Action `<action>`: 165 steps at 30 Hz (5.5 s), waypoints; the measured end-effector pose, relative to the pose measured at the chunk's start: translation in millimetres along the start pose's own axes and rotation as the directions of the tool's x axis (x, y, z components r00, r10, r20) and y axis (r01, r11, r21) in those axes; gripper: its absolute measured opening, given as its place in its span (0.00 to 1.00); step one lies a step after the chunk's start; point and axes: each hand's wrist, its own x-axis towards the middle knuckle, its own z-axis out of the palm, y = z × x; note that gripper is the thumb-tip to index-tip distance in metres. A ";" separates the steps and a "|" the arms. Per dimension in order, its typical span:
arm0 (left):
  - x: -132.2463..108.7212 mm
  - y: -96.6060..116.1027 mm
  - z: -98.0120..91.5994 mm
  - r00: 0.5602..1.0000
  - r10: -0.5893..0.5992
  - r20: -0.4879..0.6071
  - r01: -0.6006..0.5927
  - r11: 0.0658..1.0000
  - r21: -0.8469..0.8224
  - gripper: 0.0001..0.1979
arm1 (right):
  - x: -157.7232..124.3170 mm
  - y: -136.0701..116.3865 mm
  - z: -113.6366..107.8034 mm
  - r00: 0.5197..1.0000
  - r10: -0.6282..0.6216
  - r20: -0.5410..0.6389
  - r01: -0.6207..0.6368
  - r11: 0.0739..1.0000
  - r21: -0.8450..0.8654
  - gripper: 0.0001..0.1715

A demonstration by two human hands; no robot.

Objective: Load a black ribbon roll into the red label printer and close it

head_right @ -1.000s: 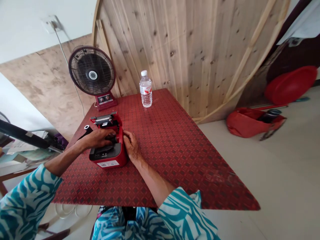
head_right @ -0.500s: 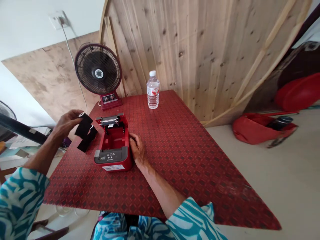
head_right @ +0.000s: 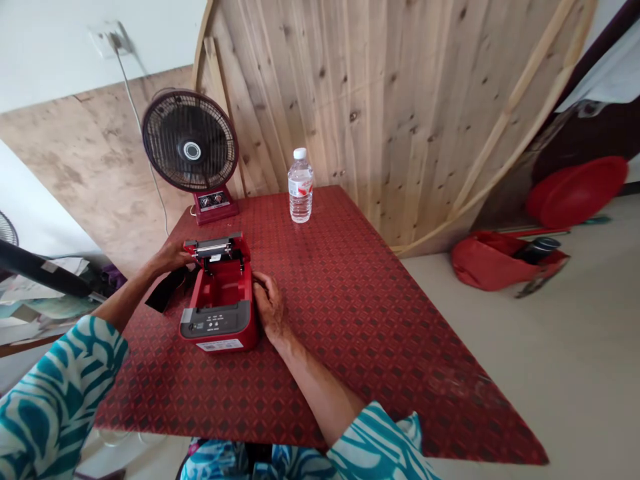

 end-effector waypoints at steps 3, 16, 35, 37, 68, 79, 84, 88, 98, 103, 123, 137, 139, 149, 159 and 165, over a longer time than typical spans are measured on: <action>-9.1 -14.4 -20.6 0.998 -0.009 -0.060 0.000 0.988 -0.156 0.21 | 0.3 0.0 0.0 1.000 -0.006 0.009 0.005 1.000 0.015 0.18; -28.3 -61.9 -20.8 0.995 -0.092 0.039 0.100 0.938 -0.331 0.35 | 1.3 -0.4 0.8 1.000 0.000 0.001 0.000 1.000 0.021 0.19; -109.1 62.8 -35.7 0.916 0.346 0.203 -0.296 0.925 -0.238 0.18 | 4.2 10.2 4.0 1.000 -0.031 0.004 0.031 0.999 0.016 0.20; -114.5 80.0 -16.1 0.859 0.438 0.266 -0.433 0.898 -0.079 0.15 | 4.3 10.0 3.8 0.999 -0.038 0.015 0.038 0.999 0.008 0.20; -147.4 64.6 6.1 0.743 0.618 0.255 -0.664 0.728 0.171 0.25 | 3.1 6.0 2.1 0.999 -0.053 0.012 0.053 0.999 -0.008 0.18; -157.2 63.2 27.1 0.622 0.781 0.060 -0.768 0.594 0.239 0.04 | 3.0 5.0 3.4 0.999 -0.052 0.000 0.052 0.999 -0.009 0.20; -173.7 63.6 27.8 0.580 0.811 0.076 -0.797 0.547 0.255 0.06 | 2.8 6.6 2.3 0.999 -0.054 0.000 0.054 0.999 -0.004 0.18; -182.2 62.1 29.9 0.569 0.815 0.111 -0.805 0.524 0.279 0.08 | 2.0 4.6 1.8 0.998 -0.057 0.013 0.057 0.998 -0.007 0.18; -191.8 61.7 38.6 0.560 0.827 0.045 -0.781 0.509 0.362 0.06 | 0.8 0.9 -0.1 1.000 -0.010 0.020 0.010 1.000 -0.001 0.20; -192.3 60.8 43.3 0.541 0.840 -0.027 -0.777 0.512 0.366 0.06 | -2.0 2.7 -0.2 1.000 0.017 0.002 -0.017 0.999 0.030 0.22; -199.3 46.9 47.1 0.562 0.827 -0.032 -0.768 0.536 0.350 0.12 | 57.6 -48.5 3.5 0.982 -0.159 0.104 0.173 0.974 -0.149 0.27; -183.9 26.8 25.9 0.747 0.651 -0.133 -0.627 0.757 0.181 0.18 | 3.5 -36.5 0.3 0.998 -0.041 0.041 0.042 0.999 -0.011 0.16; -177.6 20.0 26.7 0.748 0.656 -0.102 -0.628 0.749 0.209 0.20 | 3.3 -35.7 0.4 0.999 -0.033 0.040 0.033 0.999 -0.004 0.16; -172.9 17.4 37.8 0.679 0.730 -0.078 -0.683 0.667 0.298 0.18 | 1.8 -37.1 -3.8 0.989 -0.102 0.108 0.110 0.991 -0.074 0.17; -171.1 10.9 39.4 0.978 0.150 -0.146 -0.201 0.867 -0.455 0.20 | -2.6 -27.6 -2.4 0.989 -0.091 0.114 0.091 0.996 0.001 0.21; -156.9 19.8 37.4 0.987 -0.065 0.149 0.151 0.713 -0.684 0.32 | -9.4 -7.4 0.1 0.997 0.077 0.010 -0.078 0.992 0.097 0.26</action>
